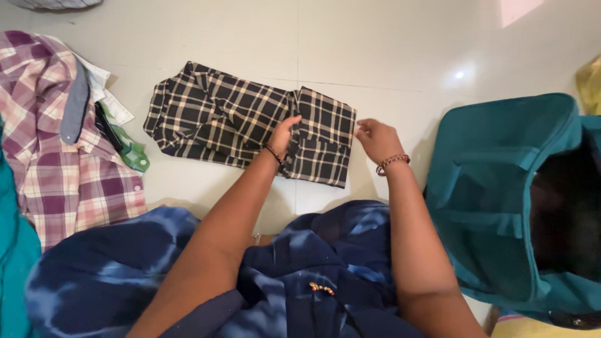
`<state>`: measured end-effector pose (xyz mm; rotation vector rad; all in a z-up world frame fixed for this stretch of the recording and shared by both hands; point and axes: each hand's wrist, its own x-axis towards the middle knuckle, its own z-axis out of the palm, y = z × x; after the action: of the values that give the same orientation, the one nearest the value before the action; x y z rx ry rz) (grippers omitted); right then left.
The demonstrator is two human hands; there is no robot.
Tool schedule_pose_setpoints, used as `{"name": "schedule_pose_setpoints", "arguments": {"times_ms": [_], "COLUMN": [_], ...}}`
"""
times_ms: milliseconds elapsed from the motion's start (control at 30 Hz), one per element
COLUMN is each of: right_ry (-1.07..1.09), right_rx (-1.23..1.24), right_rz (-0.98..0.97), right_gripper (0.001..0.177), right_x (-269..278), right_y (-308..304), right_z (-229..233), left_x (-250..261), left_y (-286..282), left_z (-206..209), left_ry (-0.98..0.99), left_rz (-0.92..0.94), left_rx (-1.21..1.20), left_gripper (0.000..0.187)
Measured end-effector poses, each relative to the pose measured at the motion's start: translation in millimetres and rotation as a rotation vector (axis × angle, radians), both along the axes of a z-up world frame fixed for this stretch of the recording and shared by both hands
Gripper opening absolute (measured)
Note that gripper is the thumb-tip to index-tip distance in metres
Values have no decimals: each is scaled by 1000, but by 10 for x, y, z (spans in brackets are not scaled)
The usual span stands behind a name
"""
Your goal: The person folds a plaid shirt by smoothing the fabric, folding the sleeves inward, and folding the body into a small rectangle.
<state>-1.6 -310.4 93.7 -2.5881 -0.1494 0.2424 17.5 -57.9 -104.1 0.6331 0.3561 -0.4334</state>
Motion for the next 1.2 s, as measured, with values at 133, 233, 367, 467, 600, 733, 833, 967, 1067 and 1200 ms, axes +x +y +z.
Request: {"name": "schedule_pose_setpoints", "arguments": {"times_ms": [133,233,367,467,600,733,833,967,1067,1200], "right_ry": [66,119,159,148,159,332,348,295,288,224], "right_rx": [-1,-2,-59,-11,74,94,41,-28,-70,-57], "right_rz": [-9,25,36,51,133,216,312,305,239,178], "right_gripper": [37,41,46,50,52,51,55,57,56,55], "right_x": [83,88,84,112,98,23,-8,38,30,54], "right_y": [-12,45,104,107,129,201,206,197,228,232], "right_z": [-214,-217,-139,-135,-161,-57,3,8,21,30], "left_x": [40,41,108,199,76,-175,-359,-479,-519,-545], "left_y": [121,201,413,547,366,154,199,453,389,-177], "left_z": [-102,109,574,924,1301,1569,1597,1530,1377,1192], "left_ry": [16,-35,82,-1,-345,-601,-674,-417,-629,-1078], "left_rz": [-47,-7,-97,-11,87,-502,-617,-364,-226,-237], "left_rx": [-57,-17,263,860,1541,1467,1473,1832,2029,2064], "left_gripper": [47,52,53,49,34,26,20,17,14,36]}}
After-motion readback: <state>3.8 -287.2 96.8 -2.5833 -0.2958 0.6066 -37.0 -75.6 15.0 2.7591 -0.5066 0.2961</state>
